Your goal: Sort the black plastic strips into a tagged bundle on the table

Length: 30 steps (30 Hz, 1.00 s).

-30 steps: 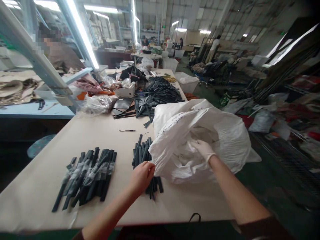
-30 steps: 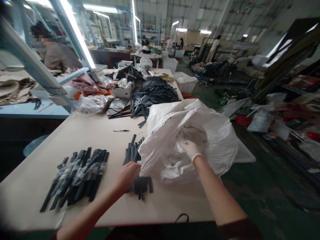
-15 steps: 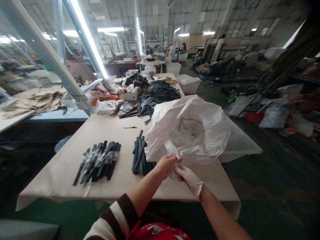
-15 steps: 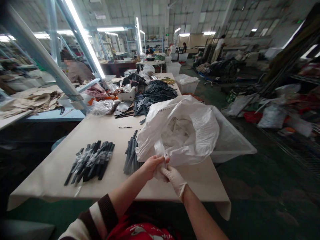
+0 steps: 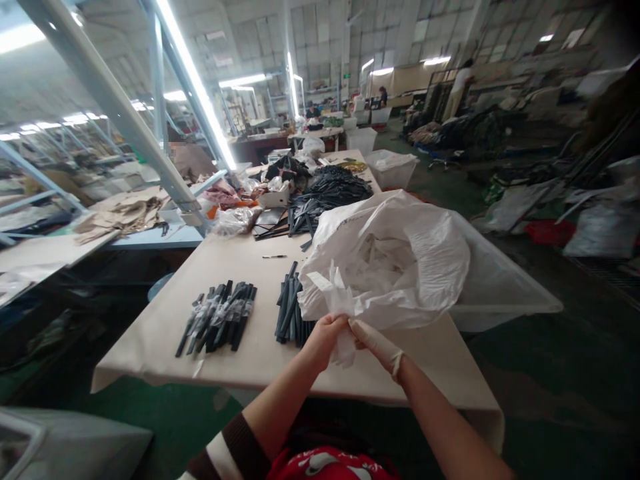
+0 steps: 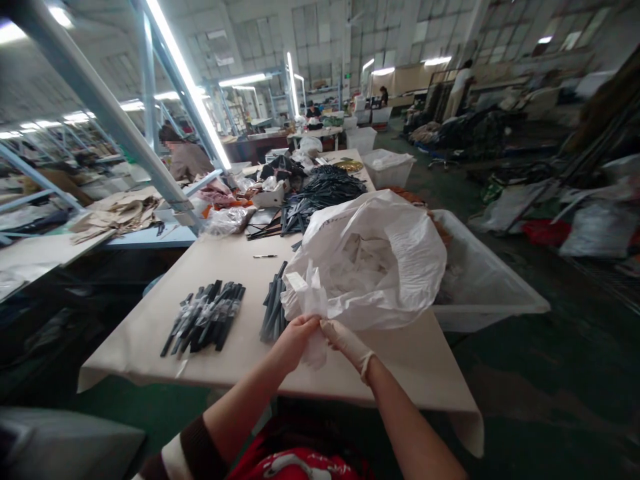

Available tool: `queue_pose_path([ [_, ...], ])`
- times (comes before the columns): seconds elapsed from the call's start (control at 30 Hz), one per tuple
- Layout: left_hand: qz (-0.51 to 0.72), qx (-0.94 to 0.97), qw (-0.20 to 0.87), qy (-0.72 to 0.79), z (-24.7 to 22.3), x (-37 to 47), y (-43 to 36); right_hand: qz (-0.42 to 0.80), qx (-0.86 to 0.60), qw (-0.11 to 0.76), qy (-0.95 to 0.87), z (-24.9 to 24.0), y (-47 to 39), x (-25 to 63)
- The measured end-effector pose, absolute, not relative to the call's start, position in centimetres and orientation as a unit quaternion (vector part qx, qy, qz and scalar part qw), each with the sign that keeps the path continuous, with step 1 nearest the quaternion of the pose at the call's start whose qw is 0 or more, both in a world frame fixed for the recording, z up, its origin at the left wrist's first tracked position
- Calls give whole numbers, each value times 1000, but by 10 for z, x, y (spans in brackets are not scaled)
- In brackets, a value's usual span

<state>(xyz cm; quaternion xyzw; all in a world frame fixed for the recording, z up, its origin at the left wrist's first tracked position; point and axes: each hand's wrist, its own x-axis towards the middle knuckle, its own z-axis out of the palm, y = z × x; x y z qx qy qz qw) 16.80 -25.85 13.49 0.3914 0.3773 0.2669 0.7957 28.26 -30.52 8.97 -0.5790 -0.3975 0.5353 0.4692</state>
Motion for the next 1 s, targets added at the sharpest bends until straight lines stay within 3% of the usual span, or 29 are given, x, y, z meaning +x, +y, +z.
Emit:
queue_pose_path([
  [0.33, 265, 499, 687, 457, 133, 154, -264, 436, -588, 570, -373, 124, -307, 292],
  [0.6, 259, 475, 749, 384, 160, 134, -256, 534, -457, 645, -301, 153, -358, 304],
  [0.77, 137, 529, 758, 358, 179, 118, -259, 676, -391, 566, -263, 147, -377, 321],
  [0.93, 27, 587, 727, 355, 184, 122, -267, 874, -246, 323, -266, 150, -373, 281],
  [1.0, 34, 589, 723, 360, 181, 123, -264, 880, -219, 290, -306, 162, -377, 261],
])
